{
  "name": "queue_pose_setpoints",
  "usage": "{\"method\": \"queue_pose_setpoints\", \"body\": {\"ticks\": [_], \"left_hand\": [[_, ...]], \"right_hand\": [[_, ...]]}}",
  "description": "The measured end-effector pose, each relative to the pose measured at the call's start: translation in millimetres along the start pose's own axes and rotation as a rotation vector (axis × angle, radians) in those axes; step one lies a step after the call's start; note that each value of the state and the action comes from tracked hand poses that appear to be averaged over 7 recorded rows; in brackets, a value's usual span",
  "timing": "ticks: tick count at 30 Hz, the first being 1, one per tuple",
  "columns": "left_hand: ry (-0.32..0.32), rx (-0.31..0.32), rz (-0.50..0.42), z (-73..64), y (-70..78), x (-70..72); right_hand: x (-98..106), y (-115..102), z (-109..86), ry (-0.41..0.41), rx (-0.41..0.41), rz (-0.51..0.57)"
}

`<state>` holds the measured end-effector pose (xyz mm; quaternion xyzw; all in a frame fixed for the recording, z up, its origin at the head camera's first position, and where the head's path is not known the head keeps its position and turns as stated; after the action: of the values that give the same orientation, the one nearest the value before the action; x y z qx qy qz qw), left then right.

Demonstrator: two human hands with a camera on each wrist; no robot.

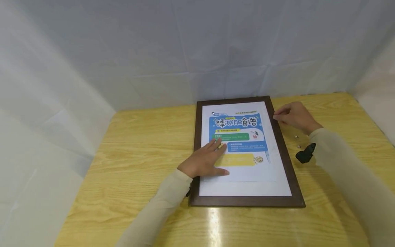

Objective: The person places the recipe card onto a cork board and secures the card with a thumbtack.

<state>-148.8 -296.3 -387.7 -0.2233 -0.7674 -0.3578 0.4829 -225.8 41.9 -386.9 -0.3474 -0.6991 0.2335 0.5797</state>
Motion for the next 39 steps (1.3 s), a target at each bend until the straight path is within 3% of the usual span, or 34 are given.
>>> {"method": "queue_pose_setpoints", "body": {"ticks": [15, 24, 33, 39], "left_hand": [[-0.009, 0.001, 0.006, 1.7, 1.0, -0.6], [-0.011, -0.002, 0.017, 0.7, 1.7, 1.2], [-0.016, -0.003, 0.018, -0.3, 2.7, 2.0], [-0.011, 0.0, 0.003, -1.3, 3.9, 3.0]], "right_hand": [[-21, -25, 12.9, -0.038, -0.069, 0.046], [-32, -34, 24.9, 0.007, -0.058, 0.021], [-44, -43, 33.9, 0.031, -0.211, 0.085], [-48, -46, 37.0, 0.067, -0.231, 0.121]]}}
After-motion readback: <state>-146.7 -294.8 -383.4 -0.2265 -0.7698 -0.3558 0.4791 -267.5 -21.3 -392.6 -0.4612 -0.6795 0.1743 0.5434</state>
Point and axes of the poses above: each hand's wrist, its own z-axis towards the middle knuckle, its own x-axis out of the back of the hand, y = z × x, the point moved 1 cm from there along z, towards the middle knuckle, and after that the axes turned 13 degrees about -x, right-handed, at the moved point
